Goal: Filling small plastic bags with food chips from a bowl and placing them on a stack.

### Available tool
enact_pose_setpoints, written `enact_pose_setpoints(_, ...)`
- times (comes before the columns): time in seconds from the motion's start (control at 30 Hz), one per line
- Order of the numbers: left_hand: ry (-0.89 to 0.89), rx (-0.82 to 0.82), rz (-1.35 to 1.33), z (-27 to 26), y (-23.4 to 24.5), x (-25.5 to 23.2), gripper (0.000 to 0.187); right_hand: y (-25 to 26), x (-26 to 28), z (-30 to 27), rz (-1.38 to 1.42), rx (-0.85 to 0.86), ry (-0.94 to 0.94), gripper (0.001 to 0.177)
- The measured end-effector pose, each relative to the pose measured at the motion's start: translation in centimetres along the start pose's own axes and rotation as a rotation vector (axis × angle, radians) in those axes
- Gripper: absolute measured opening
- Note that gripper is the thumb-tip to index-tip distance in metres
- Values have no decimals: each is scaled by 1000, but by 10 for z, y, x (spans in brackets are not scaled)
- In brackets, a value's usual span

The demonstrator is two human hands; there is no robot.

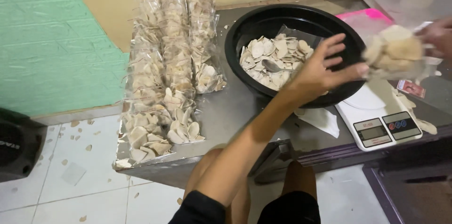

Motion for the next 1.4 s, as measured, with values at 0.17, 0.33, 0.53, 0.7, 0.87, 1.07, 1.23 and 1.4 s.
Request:
enact_pose_setpoints(0.17,118,25,177,-16,-16,-7,107,-92,163,-2,74,-118,-202,3)
enact_pose_setpoints(0.33,109,-196,-41,7,15,16,88,-71,106,-4,-156,-253,-1,25)
enact_pose_setpoints(0.53,62,-242,-46,5,19,15,84,-115,13,-38,-495,117,-388,34)
enact_pose_setpoints(0.7,68,-272,-19,12,23,25,85,-137,-36,-50,-688,313,-353,20)
enact_pose_setpoints(0.87,81,-293,-9,12,25,25,80,-130,-22,-60,-726,296,-399,18)
enact_pose_setpoints(1.07,121,-233,-22,3,19,12,84,-94,-64,-93,-919,240,-334,26)
enact_pose_setpoints(1.23,147,-223,126,-8,16,2,94,-73,-48,-105,-887,85,-98,22)
enact_pose_setpoints(1.4,161,-196,86,0,16,10,102,-74,64,-70,-619,-159,-5,21)
Point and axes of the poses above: each hand's wrist, its own z-axis towards the middle knuckle, its own y-axis out of the back of the hand, x = y × z, the point moved 8 cm from there along z, towards the middle knuckle, and after that the axes turned 10 degrees about y, right-handed, at the moved point
